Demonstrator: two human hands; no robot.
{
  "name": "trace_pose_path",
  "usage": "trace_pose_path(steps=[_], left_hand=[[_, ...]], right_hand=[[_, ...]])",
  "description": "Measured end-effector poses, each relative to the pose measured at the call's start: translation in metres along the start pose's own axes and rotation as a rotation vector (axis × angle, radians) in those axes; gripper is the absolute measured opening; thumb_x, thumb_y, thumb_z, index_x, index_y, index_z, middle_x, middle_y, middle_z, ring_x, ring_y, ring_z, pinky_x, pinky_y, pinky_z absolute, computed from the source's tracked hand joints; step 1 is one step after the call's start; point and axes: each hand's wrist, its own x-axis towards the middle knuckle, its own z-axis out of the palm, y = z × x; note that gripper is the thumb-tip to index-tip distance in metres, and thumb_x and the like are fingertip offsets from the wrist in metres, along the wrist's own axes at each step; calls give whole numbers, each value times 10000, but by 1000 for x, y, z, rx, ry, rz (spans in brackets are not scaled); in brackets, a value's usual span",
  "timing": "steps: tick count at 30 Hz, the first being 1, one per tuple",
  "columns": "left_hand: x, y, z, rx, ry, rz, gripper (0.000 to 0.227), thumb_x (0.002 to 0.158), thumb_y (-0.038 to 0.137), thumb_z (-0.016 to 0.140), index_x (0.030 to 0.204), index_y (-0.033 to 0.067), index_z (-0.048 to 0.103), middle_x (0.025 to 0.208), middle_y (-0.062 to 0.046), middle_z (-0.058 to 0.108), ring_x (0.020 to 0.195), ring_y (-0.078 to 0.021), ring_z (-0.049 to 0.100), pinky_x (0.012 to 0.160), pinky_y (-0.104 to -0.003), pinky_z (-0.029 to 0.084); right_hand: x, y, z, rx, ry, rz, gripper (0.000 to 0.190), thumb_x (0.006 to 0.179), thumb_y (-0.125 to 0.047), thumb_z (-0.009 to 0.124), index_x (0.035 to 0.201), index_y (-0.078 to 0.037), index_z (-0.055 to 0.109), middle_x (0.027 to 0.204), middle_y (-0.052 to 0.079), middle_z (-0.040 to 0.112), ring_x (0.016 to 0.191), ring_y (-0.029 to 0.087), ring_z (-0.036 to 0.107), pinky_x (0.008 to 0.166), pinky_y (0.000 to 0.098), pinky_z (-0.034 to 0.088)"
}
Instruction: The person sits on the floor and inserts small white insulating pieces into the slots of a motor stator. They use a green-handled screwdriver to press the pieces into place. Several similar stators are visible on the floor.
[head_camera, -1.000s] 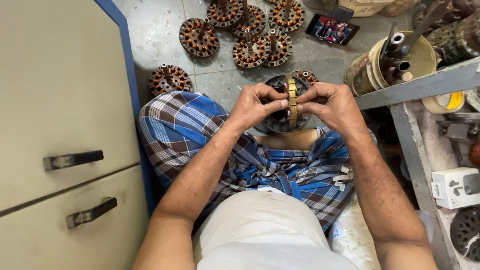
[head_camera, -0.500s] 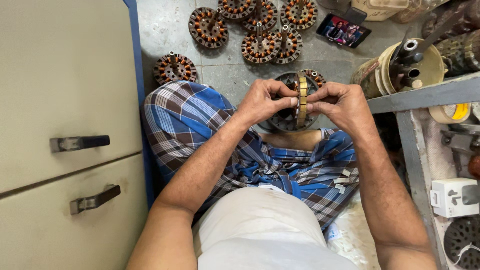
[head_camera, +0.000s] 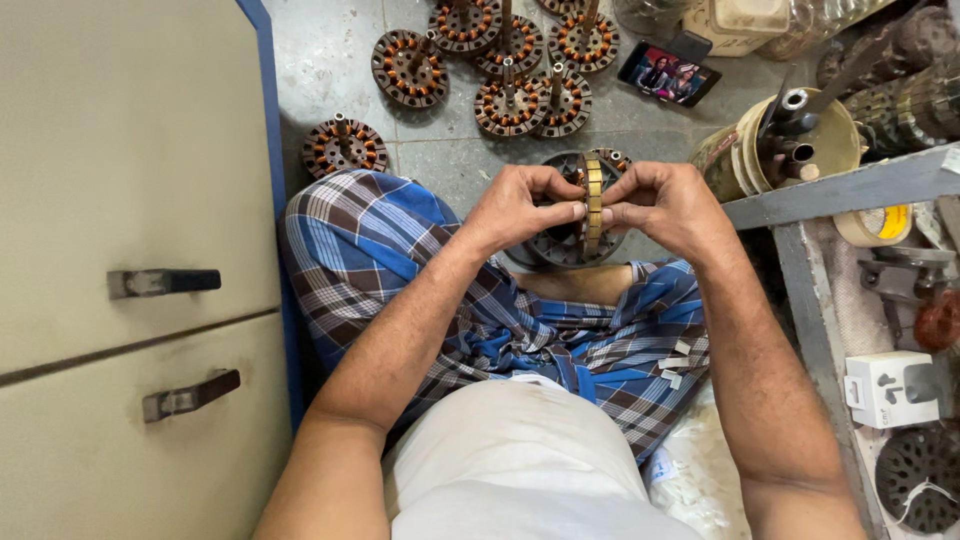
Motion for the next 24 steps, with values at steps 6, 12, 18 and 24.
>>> trace_pose_path(steps=[6, 12, 18, 24], left_hand=[[2, 5, 6, 238, 88, -3, 190, 782, 128, 766, 950, 42, 745, 907, -45, 795, 844, -116, 747, 784, -289, 603], [1, 4, 1, 272, 61, 57, 174, 816, 127, 746, 965, 39, 731, 937, -59, 793, 892, -133, 750, 834, -298, 591], [0, 5, 0, 198, 17, -25, 288, 804, 216, 831, 989, 38, 702, 942, -44, 756, 885, -131, 724, 824, -297, 592], [3, 2, 1, 204, 29, -50, 267, 818, 210, 838, 966, 27, 712, 937, -44, 758, 886, -111, 698, 824, -270, 571]], right_hand=[[21, -8, -12, 82, -180, 105, 230, 785, 58, 779, 981, 18, 664, 853, 132, 754, 764, 190, 752, 687, 321, 643], [32, -4, -16, 221, -267, 105, 278, 760, 81, 785, 992, 39, 638, 847, 119, 736, 731, 191, 738, 658, 327, 648], [20, 8, -15, 309, -238, 61, 258, 794, 42, 789, 1022, 29, 669, 877, 107, 746, 779, 161, 732, 710, 288, 619], [28, 11, -13, 355, -273, 102, 258, 760, 55, 798, 988, 33, 680, 877, 108, 742, 770, 165, 731, 707, 298, 632]])
